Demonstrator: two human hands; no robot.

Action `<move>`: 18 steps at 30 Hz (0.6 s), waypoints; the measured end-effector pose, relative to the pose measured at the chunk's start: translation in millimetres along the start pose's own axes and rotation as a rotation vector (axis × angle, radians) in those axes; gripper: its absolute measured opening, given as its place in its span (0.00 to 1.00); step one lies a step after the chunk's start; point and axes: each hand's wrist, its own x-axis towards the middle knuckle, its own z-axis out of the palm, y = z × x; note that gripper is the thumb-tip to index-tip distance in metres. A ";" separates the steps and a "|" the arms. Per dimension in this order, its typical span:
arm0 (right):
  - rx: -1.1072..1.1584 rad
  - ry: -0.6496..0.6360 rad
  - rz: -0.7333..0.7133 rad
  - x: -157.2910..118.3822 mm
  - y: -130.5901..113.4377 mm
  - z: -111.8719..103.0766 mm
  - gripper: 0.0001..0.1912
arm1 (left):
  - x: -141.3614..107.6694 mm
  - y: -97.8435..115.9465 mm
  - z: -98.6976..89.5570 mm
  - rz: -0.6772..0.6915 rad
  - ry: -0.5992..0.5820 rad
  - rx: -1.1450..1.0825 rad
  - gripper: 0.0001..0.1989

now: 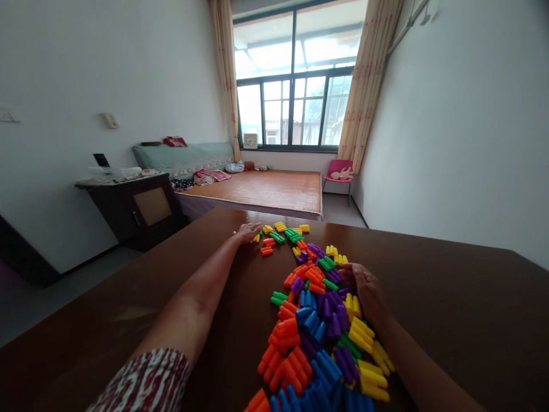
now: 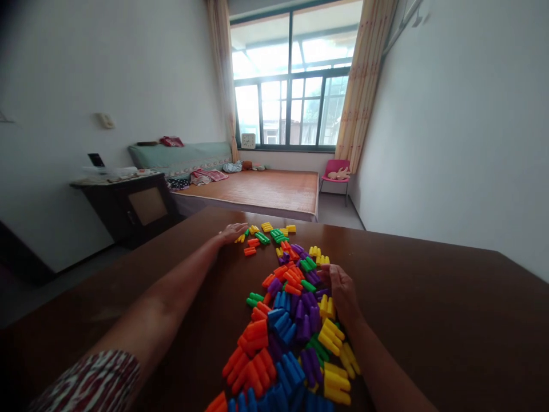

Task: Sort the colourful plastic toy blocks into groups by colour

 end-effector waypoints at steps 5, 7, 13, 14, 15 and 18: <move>-0.051 -0.016 -0.003 -0.8 -3.6 -1.0 0.25 | -17.0 24.2 17.8 0.111 -0.241 -0.056 0.28; -0.069 -0.021 -0.008 -1.3 -4.7 -0.9 0.25 | -38.0 36.6 21.0 0.227 -0.291 -0.115 0.27; -0.062 -0.027 -0.003 0.3 -0.2 0.0 0.25 | -65.3 62.2 10.4 0.543 -0.589 -0.512 0.27; -0.060 -0.025 -0.003 1.1 1.2 0.1 0.25 | -57.4 63.1 7.4 0.528 -0.580 -0.547 0.28; -0.056 -0.022 -0.005 1.8 2.5 0.3 0.25 | -46.2 63.1 5.1 0.501 -0.528 -0.565 0.29; -0.046 -0.021 -0.010 3.2 4.3 0.4 0.25 | -0.3 59.9 5.7 0.312 -0.212 -0.486 0.30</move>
